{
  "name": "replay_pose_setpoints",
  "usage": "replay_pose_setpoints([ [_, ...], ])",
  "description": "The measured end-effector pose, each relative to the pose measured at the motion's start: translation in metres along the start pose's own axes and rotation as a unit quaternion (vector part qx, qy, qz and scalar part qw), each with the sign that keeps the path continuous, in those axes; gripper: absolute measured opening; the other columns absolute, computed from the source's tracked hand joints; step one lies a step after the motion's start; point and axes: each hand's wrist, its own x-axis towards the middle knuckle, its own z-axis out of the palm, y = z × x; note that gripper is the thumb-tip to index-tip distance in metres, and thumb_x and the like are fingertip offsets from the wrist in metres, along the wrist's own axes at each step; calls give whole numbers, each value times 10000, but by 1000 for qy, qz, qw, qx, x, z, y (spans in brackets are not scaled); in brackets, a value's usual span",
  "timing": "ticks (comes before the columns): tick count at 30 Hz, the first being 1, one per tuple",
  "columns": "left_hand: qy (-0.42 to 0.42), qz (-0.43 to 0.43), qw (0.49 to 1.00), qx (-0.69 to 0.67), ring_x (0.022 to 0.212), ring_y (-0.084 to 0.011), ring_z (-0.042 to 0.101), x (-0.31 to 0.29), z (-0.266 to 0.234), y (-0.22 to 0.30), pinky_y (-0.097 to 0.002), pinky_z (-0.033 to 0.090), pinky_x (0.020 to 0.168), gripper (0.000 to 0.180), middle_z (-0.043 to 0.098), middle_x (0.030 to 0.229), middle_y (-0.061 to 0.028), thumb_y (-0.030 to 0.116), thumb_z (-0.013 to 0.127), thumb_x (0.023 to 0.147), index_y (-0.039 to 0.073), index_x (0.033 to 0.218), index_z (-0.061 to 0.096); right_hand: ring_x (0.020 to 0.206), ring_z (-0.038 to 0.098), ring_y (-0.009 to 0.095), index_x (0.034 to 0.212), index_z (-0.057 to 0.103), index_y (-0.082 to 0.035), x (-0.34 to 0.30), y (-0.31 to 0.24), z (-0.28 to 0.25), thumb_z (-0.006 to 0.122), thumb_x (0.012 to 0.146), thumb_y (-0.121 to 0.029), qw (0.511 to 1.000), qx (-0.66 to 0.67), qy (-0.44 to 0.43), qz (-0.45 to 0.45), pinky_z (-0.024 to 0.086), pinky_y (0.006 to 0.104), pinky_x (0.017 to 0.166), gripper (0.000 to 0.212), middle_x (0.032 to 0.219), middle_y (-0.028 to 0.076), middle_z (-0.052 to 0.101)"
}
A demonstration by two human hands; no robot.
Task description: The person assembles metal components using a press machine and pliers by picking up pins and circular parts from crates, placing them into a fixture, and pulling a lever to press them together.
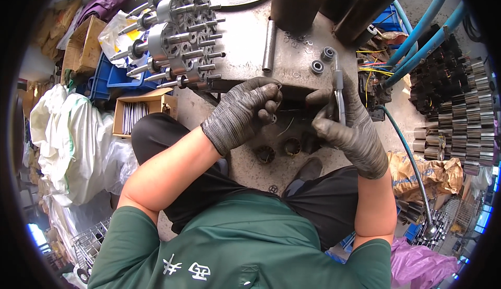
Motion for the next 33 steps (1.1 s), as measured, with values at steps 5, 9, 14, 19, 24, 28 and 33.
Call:
replay_pose_setpoints([
  [5, -7, 11, 1000, -13, 764, -135, 650, 2, -7, -5, -238, 566, 650, 173, 680, 984, -67, 171, 669, 1014, 48, 1130, 635, 897, 635, 235, 1428, 568, -114, 6, 5, -8, 732, 716, 13, 888, -419, 31, -186, 542, 344, 814, 742, 1088, 102, 650],
  [9, 12, -2, 1000, -13, 822, -164, 680, 0, -5, -1, -273, 581, 683, 192, 704, 1009, -81, 186, 689, 990, 38, 1106, 647, 984, 637, 409, 1279, 685, -104, 11, 2, -6, 709, 632, 26, 786, -555, 32, -272, 535, 469, 876, 660, 1105, 181, 664],
  [14, -9, 15, 1000, 1, 823, -164, 682, 3, -15, -4, -272, 576, 673, 189, 704, 974, -74, 173, 704, 968, 45, 1095, 645, 948, 650, 405, 1253, 716, -121, 13, 3, -4, 695, 639, 25, 761, -579, 18, -292, 533, 479, 847, 631, 1072, 176, 685],
  [19, -13, 23, 1000, 8, 804, -153, 675, 0, -11, -4, -254, 557, 640, 168, 687, 945, -60, 172, 706, 962, 58, 1066, 638, 933, 655, 407, 1245, 727, -128, 13, 3, -2, 691, 643, 28, 760, -583, 7, -286, 537, 479, 837, 623, 1083, 175, 694],
  [24, -9, 21, 999, 29, 806, -147, 675, -1, -10, -5, -247, 549, 635, 157, 684, 954, -56, 172, 704, 967, 63, 1060, 640, 945, 658, 398, 1252, 724, -130, 13, 4, -3, 689, 652, 32, 763, -581, 3, -284, 539, 474, 834, 623, 1087, 172, 695],
  [28, -17, 33, 998, 53, 808, -144, 676, -1, -13, -5, -249, 558, 660, 156, 684, 956, -55, 178, 693, 980, 59, 1069, 646, 966, 661, 396, 1264, 716, -122, 13, 3, -1, 691, 660, 35, 764, -587, 0, -268, 544, 467, 844, 625, 1085, 175, 694],
  [33, 15, 52, 998, -44, 848, -211, 686, 1, -4, -3, -290, 584, 710, 150, 676, 984, -103, 141, 611, 1010, 17, 1093, 626, 940, 671, 244, 1363, 642, -39, 24, 54, -4, 700, 762, 32, 925, -334, 23, -179, 550, 351, 861, 608, 1052, 96, 696],
])
